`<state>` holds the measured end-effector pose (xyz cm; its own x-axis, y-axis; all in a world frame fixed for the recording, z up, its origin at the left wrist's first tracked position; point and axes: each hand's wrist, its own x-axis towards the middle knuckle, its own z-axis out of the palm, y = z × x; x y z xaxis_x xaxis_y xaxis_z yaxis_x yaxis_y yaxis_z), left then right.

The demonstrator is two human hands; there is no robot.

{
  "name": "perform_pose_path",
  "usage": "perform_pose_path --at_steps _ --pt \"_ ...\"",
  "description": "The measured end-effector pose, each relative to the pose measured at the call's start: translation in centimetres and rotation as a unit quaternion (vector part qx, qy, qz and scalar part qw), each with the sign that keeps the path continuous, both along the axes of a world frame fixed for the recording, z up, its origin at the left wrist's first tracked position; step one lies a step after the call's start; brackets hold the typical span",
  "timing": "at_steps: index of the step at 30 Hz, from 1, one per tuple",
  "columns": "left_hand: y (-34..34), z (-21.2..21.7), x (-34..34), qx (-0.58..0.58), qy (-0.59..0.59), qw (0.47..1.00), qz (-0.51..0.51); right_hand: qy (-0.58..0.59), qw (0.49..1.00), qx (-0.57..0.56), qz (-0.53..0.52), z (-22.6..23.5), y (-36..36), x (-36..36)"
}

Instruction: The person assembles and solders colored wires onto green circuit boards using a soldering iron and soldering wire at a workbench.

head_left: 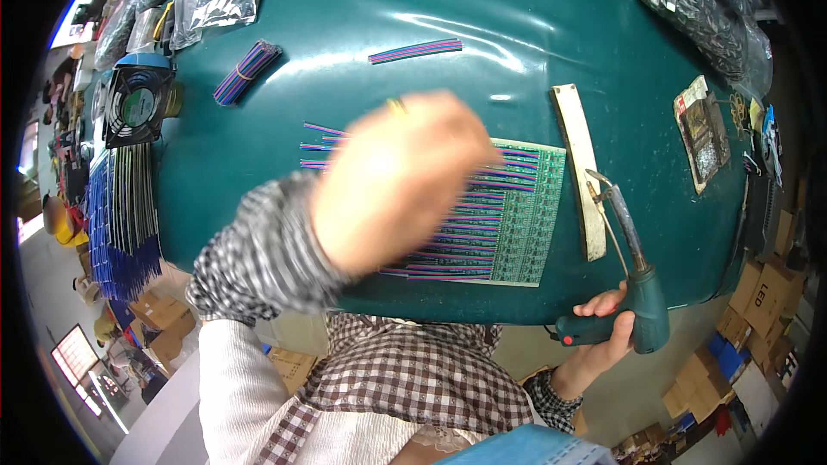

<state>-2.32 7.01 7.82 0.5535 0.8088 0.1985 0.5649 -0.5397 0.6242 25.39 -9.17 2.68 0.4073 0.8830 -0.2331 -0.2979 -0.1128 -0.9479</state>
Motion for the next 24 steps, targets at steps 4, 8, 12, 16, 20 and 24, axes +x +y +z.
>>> perform_pose_path --at_steps 4,8,12,16,20,24 --pt "6.5 -3.7 -4.4 0.0 0.084 0.984 0.159 0.028 0.999 0.011 0.024 -0.5 0.4 0.5" --pt "6.1 -5.6 -3.9 -0.053 0.08 0.981 0.169 0.013 0.999 0.025 0.046 -0.6 -0.3 1.2" --pt "6.2 -5.8 -3.8 -0.068 0.046 0.98 0.181 0.009 1.0 -0.009 -0.014 -0.5 -0.1 1.2" --pt "6.5 -6.0 -4.1 -0.057 0.093 0.975 0.194 0.013 1.0 -0.012 -0.011 -0.6 0.0 1.1" --pt "6.8 -5.8 -4.6 -0.009 0.125 0.97 0.207 0.025 0.999 0.013 0.046 -0.6 0.0 1.1" --pt "6.7 -5.7 -4.6 -0.061 0.105 0.971 0.207 0.023 0.999 0.011 0.047 -0.5 -0.2 1.1"
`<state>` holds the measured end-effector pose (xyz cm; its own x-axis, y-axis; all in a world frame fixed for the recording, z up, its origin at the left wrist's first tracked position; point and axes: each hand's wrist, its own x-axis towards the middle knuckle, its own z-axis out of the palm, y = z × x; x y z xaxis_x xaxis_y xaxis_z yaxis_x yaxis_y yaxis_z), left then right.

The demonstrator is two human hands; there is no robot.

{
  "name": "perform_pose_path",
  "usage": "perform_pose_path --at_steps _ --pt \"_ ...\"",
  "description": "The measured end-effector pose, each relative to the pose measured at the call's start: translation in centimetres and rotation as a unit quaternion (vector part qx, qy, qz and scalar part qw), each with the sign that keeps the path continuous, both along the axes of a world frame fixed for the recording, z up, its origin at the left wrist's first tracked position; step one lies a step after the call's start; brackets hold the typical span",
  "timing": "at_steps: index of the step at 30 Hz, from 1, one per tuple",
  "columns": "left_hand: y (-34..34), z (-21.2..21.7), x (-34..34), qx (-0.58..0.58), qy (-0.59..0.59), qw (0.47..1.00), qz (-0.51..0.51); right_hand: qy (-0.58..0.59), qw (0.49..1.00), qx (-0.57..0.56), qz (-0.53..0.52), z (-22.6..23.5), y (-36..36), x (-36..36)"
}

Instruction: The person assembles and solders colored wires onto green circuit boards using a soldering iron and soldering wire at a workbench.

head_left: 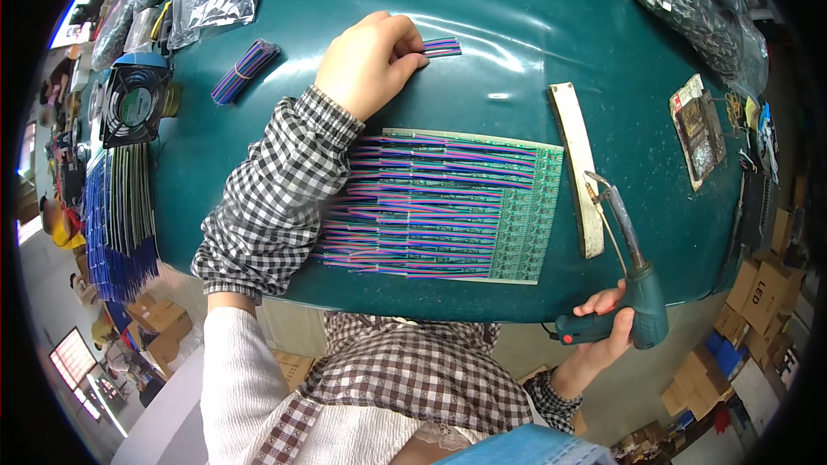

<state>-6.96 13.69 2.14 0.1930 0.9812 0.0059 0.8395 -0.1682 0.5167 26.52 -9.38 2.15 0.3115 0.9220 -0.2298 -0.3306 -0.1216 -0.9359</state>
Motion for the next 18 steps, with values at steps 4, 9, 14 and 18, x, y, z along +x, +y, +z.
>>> perform_pose_path --at_steps 4,9,14,18 --pt "-0.5 0.0 0.2 -0.058 -0.024 0.998 -0.016 0.001 1.0 -0.005 -0.016 0.1 -0.1 -0.3" --pt "-1.2 0.0 2.0 -0.079 -0.023 0.994 -0.07 -0.007 0.999 -0.022 -0.044 0.4 -0.1 -0.7" --pt "-1.7 0.4 2.3 0.009 -0.051 0.992 -0.117 0.003 0.999 -0.018 -0.036 0.2 -0.6 -0.8" --pt "-5.7 3.8 5.9 0.119 -0.075 0.969 -0.201 -0.012 0.998 -0.037 -0.05 0.6 -1.3 -0.4"
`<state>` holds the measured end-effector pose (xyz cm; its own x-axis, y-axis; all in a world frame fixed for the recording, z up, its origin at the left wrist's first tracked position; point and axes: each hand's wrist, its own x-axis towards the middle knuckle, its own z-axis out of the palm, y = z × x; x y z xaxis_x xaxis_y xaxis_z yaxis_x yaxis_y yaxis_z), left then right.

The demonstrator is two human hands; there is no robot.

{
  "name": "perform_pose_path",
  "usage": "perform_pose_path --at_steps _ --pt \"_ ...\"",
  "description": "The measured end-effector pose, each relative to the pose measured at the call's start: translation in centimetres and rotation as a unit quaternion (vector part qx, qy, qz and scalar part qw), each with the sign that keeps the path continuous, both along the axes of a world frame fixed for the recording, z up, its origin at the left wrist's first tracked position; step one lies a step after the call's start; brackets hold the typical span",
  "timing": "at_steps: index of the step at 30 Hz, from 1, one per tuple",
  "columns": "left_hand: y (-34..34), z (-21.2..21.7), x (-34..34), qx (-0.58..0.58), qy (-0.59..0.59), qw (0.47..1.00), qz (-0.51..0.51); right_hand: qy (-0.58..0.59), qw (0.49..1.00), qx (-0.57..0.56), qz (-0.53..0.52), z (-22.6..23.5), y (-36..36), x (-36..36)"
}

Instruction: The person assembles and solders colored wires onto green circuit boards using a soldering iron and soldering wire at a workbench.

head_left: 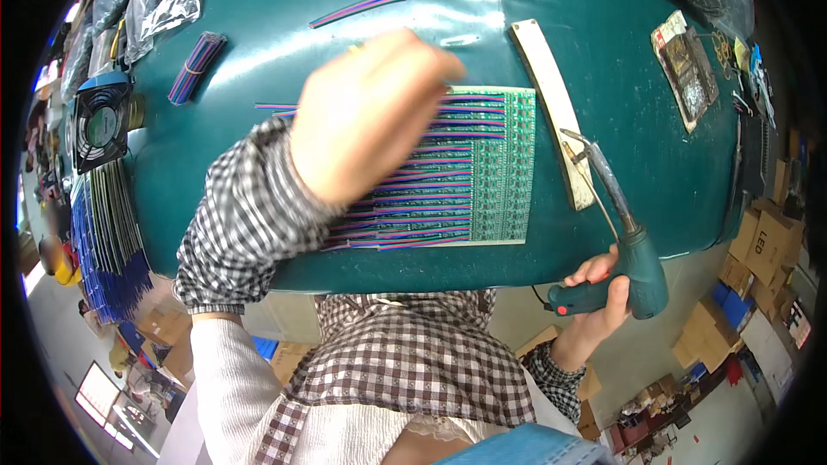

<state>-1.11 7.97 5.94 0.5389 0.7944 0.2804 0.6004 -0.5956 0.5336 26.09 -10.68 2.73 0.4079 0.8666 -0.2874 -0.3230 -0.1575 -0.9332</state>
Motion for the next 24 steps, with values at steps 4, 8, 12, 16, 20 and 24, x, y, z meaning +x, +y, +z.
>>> perform_pose_path --at_steps 4,8,12,16,20,24 --pt "-3.3 -1.6 1.5 0.026 0.048 0.99 -0.134 0.014 1.0 -0.001 0.014 -0.1 -0.1 0.1" --pt "-4.4 -4.1 2.3 0.046 0.091 0.983 -0.152 0.001 1.0 -0.018 0.003 0.8 -0.4 -0.6" --pt "-4.7 -4.6 2.7 0.077 0.097 0.983 -0.138 -0.054 0.998 -0.03 0.033 1.1 -0.5 -0.9" --pt "-4.7 -4.7 2.8 0.075 0.089 0.985 -0.127 -0.072 0.994 -0.012 0.086 0.8 -0.8 -0.9" --pt "-4.6 -4.8 2.8 0.082 0.085 0.984 -0.131 -0.079 0.992 -0.033 0.091 1.1 -1.0 -1.4" --pt "-4.8 -4.8 2.8 0.079 0.082 0.985 -0.128 -0.087 0.99 -0.039 0.103 1.0 -1.1 -1.6"
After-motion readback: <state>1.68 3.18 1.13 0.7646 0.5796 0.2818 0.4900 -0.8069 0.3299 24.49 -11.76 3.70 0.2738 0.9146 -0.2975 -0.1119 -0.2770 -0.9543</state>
